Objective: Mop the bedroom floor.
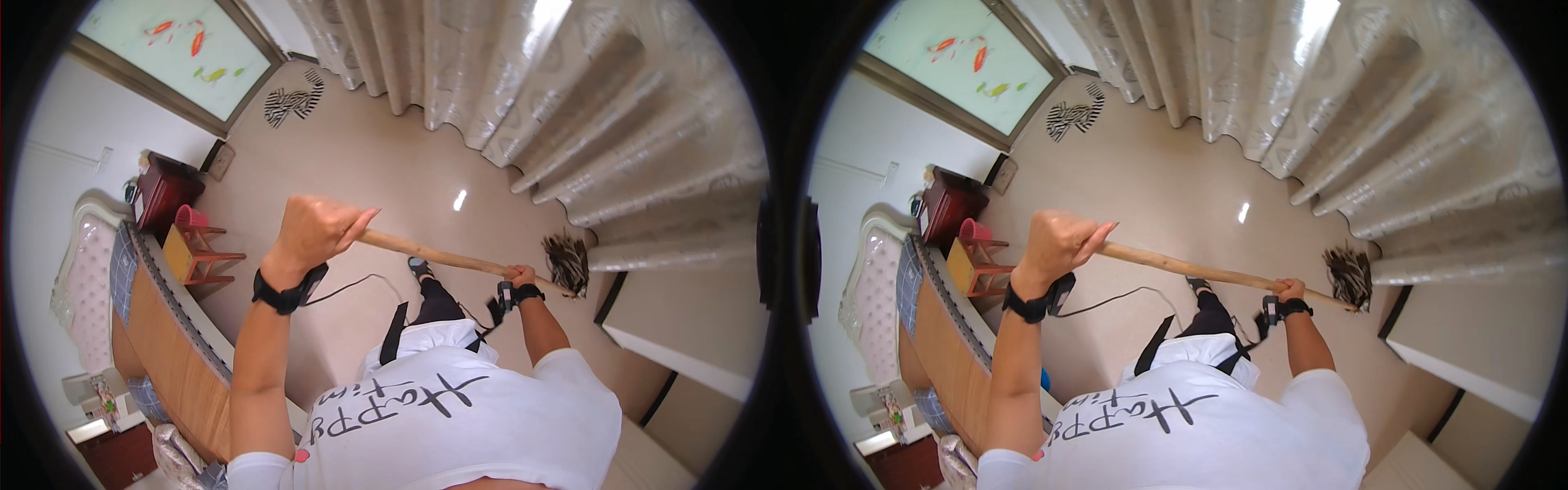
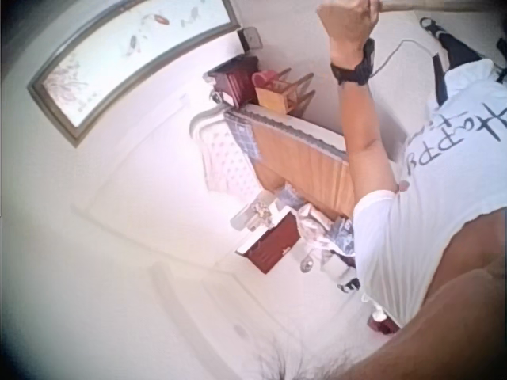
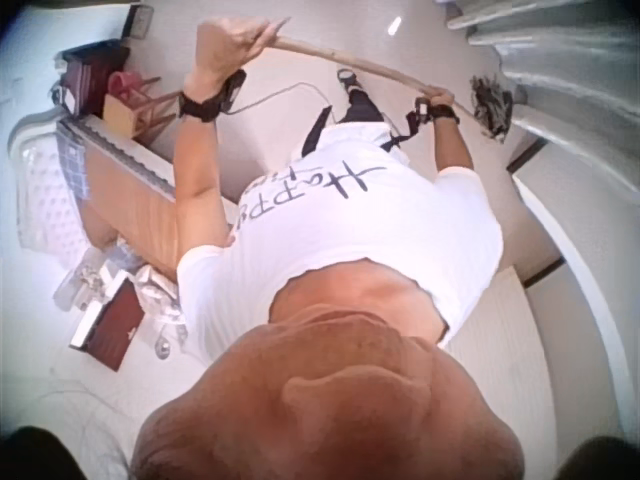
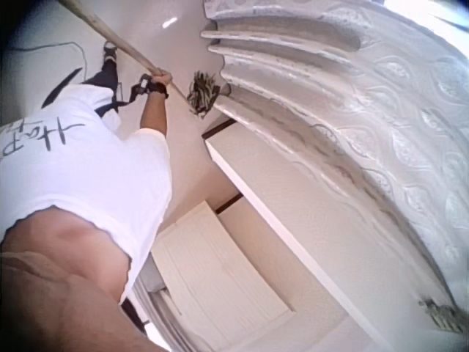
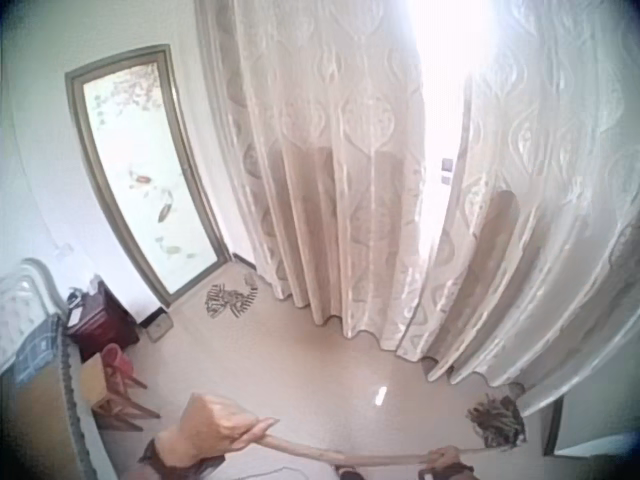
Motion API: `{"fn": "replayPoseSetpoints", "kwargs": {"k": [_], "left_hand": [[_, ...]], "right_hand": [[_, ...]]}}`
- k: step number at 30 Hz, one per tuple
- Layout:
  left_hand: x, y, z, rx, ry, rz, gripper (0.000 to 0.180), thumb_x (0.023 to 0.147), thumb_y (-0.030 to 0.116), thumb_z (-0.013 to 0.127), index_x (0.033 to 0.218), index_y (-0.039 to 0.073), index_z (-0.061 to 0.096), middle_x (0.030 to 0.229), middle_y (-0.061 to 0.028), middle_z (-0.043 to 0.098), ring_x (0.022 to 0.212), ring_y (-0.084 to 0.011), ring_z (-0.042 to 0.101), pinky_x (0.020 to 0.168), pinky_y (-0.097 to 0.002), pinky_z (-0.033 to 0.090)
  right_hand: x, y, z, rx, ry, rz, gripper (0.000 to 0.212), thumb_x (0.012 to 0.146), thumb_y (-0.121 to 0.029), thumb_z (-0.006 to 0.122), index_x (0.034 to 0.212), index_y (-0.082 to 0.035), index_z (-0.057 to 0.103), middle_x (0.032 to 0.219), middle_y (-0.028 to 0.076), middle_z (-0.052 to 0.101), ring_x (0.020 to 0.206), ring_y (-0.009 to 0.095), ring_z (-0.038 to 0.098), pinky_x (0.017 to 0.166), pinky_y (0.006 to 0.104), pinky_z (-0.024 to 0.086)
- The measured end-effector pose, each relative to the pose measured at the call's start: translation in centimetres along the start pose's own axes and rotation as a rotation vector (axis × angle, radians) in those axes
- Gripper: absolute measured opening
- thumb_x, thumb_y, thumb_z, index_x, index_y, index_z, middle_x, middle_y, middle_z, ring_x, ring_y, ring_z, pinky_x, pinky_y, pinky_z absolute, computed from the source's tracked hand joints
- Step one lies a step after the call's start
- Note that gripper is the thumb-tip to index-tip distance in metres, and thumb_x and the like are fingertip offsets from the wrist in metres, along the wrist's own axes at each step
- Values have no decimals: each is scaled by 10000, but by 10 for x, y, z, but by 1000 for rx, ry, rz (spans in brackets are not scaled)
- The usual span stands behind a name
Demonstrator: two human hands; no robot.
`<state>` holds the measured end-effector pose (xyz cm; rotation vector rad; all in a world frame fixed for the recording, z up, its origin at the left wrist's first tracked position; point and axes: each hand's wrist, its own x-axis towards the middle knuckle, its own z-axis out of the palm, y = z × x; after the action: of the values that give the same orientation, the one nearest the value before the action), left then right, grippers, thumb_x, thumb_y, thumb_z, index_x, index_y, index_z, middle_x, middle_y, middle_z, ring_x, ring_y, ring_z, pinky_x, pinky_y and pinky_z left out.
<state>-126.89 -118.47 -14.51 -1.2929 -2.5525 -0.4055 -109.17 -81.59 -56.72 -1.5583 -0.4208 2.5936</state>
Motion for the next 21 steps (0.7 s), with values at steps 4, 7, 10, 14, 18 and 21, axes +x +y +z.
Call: {"fn": "replayPoseSetpoints", "kwargs": {"k": [4, 7, 10, 14, 18, 21], "left_hand": [[20, -65, -28, 89, 25, -39, 357, 723, 182, 616, 438, 90, 421, 405, -76, 400, 354, -240, 407, 348, -329, 303], [-7, -105, -73, 209, 10, -167, 355, 704, 164, 629, 439, 77, 408, 410, -86, 388, 366, -250, 407, 362, -333, 296], [-49, -125, -125, 344, -5, -357, 332, 680, 100, 639, 454, 48, 401, 427, -102, 382, 380, -260, 397, 380, -343, 280], [-108, -128, -189, 463, 6, -595, 311, 679, 15, 612, 474, 14, 378, 455, -123, 366, 398, -275, 375, 403, -363, 254], [-163, -131, -227, 608, 54, -743, 266, 693, -15, 565, 504, 6, 379, 467, -122, 366, 409, -276, 370, 411, -365, 235], [-198, -138, -236, 685, 136, -877, 258, 692, -15, 558, 518, 14, 370, 464, -116, 353, 421, -278, 366, 422, -376, 238]], "right_hand": [[8, 36, 82, -1015, -163, -402, 74, 654, 28, 439, 632, 12, 507, 659, 123, 523, 622, 231, 531, 601, 375, 466], [-4, 86, 162, -1304, -299, -414, 99, 679, -7, 393, 601, -32, 448, 577, 77, 454, 539, 199, 457, 560, 351, 440], [-13, 149, 249, -291, 66, 306, 145, 704, -43, 346, 570, -77, 388, 496, 30, 385, 455, 167, 383, 520, 327, 415], [-33, 233, 340, -137, 135, 459, 201, 728, -66, 309, 537, -127, 317, 408, -21, 299, 360, 126, 281, 471, 307, 377], [-45, 316, 413, -202, 12, 597, 197, 728, -68, 315, 539, -122, 325, 405, -20, 290, 349, 123, 268, 457, 297, 365], [-43, 379, 476, -363, -76, 573, 204, 728, -62, 321, 533, -120, 323, 401, -22, 276, 340, 119, 261, 448, 288, 358]]}}
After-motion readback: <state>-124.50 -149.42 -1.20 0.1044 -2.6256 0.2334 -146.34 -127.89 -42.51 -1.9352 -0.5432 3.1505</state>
